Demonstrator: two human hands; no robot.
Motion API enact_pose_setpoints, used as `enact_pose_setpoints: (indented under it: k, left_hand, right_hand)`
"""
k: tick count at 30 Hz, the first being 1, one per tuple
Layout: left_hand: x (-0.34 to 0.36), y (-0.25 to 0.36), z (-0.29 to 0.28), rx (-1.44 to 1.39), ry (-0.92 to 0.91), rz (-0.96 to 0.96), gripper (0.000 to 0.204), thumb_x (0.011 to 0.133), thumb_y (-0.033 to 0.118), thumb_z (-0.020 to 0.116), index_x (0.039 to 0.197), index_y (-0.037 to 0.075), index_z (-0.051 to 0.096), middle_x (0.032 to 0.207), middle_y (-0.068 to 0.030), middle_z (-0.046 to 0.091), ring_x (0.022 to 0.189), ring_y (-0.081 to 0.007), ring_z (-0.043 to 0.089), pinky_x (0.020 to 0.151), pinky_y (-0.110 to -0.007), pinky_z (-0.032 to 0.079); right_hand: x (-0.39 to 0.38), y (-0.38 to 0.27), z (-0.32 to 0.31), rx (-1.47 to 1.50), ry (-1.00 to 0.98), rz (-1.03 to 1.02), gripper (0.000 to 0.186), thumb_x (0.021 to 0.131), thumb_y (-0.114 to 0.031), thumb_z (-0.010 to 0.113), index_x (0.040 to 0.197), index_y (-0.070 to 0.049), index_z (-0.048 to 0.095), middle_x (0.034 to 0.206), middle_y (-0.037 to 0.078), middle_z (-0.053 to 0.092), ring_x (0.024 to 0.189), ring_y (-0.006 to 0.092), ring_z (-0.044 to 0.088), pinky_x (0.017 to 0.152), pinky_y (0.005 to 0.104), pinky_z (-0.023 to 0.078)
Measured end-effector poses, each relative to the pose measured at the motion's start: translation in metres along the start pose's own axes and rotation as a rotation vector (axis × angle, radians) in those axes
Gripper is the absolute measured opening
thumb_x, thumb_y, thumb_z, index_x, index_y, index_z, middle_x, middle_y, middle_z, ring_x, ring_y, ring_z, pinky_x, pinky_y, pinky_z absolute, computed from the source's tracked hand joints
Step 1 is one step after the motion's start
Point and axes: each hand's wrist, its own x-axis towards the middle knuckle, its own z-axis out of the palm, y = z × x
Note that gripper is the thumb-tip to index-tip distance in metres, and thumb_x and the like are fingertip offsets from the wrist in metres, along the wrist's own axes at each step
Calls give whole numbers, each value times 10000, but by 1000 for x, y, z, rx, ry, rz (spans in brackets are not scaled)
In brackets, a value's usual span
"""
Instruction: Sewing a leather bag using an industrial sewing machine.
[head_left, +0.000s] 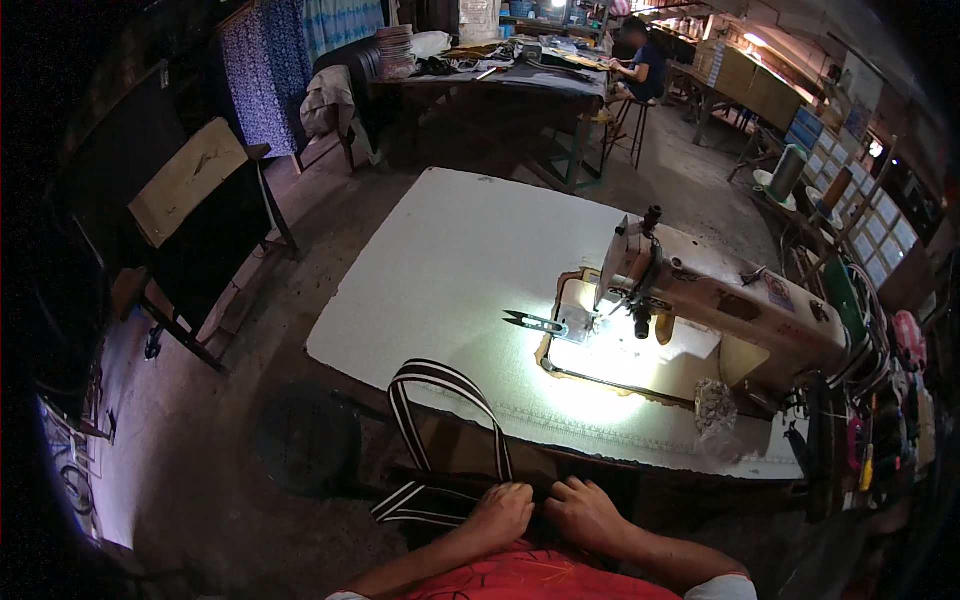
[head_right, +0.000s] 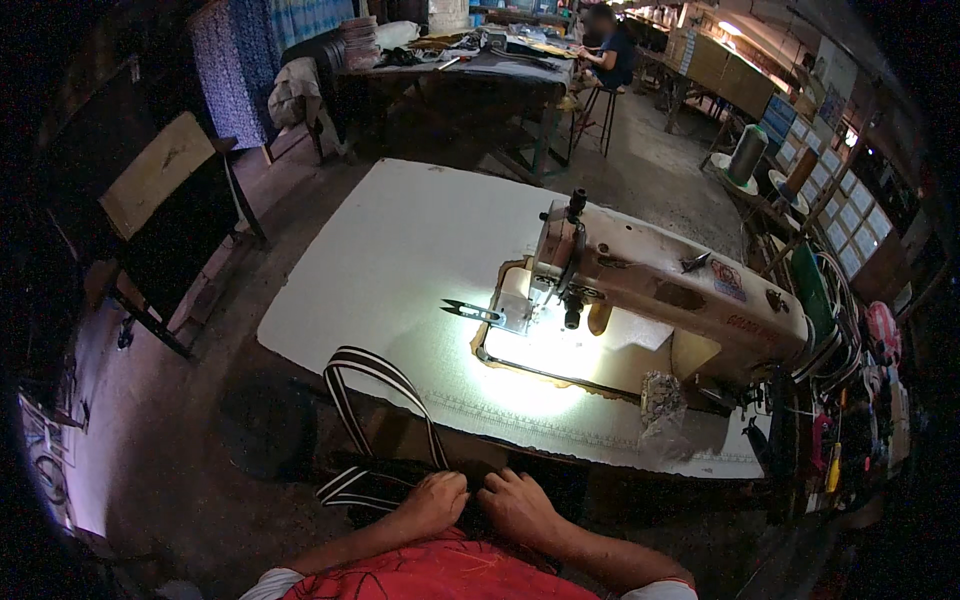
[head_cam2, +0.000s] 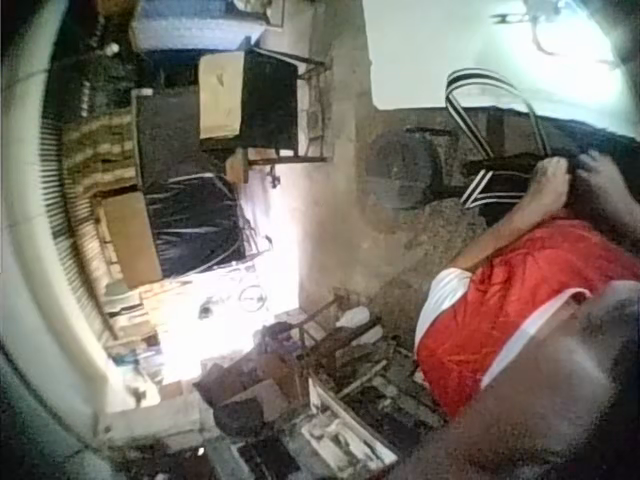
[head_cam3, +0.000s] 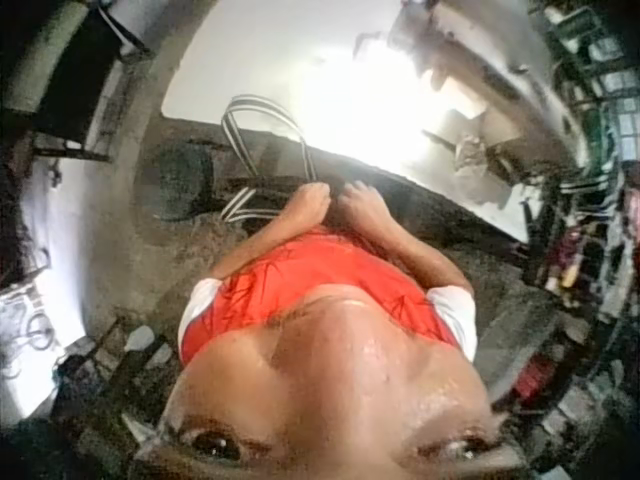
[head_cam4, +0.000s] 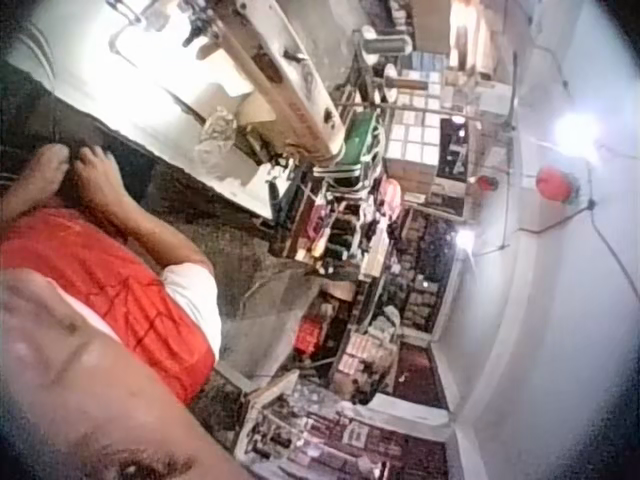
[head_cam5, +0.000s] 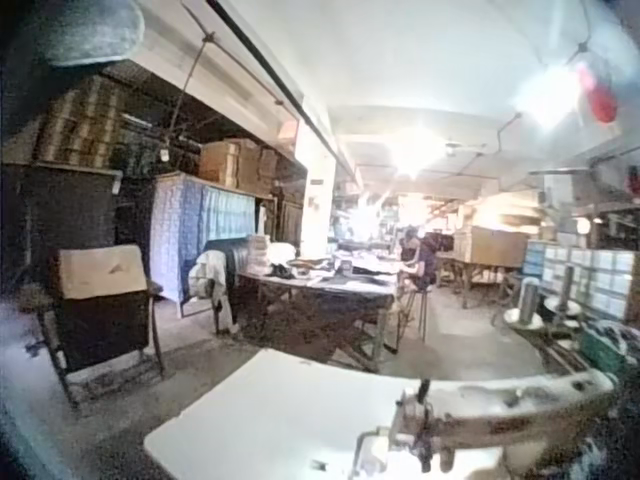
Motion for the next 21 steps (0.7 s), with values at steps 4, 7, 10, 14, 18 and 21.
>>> enact_pose_setpoints:
  k: [4,7,10,14,18,21]
  left_hand:
    - [2,-10,8,-90,-29,0,124,848,126,563,821,14,514,824,-181,571,839,-394,581,737,-478,460]
    - [7,-5,1,-278,-155,-207,153,835,133,600,862,-4,540,807,-190,559,786,-387,574,702,-486,451]
    - [8,-2,-1,-124,-82,-100,128,836,122,555,814,3,514,824,-192,598,813,-404,603,688,-483,479]
    - [8,-5,10,46,-22,-17,132,834,119,565,803,5,507,814,-192,574,825,-405,588,712,-505,467]
    - [6,-4,9,40,45,29,152,824,121,583,788,5,492,806,-185,545,827,-413,563,711,-520,445]
    - [5,-8,13,38,52,41,161,833,132,598,807,-10,528,792,-185,572,789,-386,592,683,-485,465]
  right_hand:
    - [-7,2,19,80,100,32,96,806,-164,614,868,-91,613,930,86,545,907,287,568,751,407,469]
    - [-5,0,30,87,143,58,99,803,-166,622,874,-99,608,927,84,536,911,287,561,740,408,474]
    - [-3,2,28,66,120,37,96,809,-168,620,879,-103,609,936,80,538,933,288,557,746,414,481]
    - [-2,9,30,84,56,69,96,813,-170,615,880,-102,609,952,80,545,954,291,555,778,426,483]
    - [-1,11,27,89,0,76,122,819,-181,611,914,-104,618,991,85,563,990,303,561,791,448,491]
    - [-5,9,23,93,-5,92,145,826,-187,622,940,-97,624,1010,95,576,996,320,571,781,465,500]
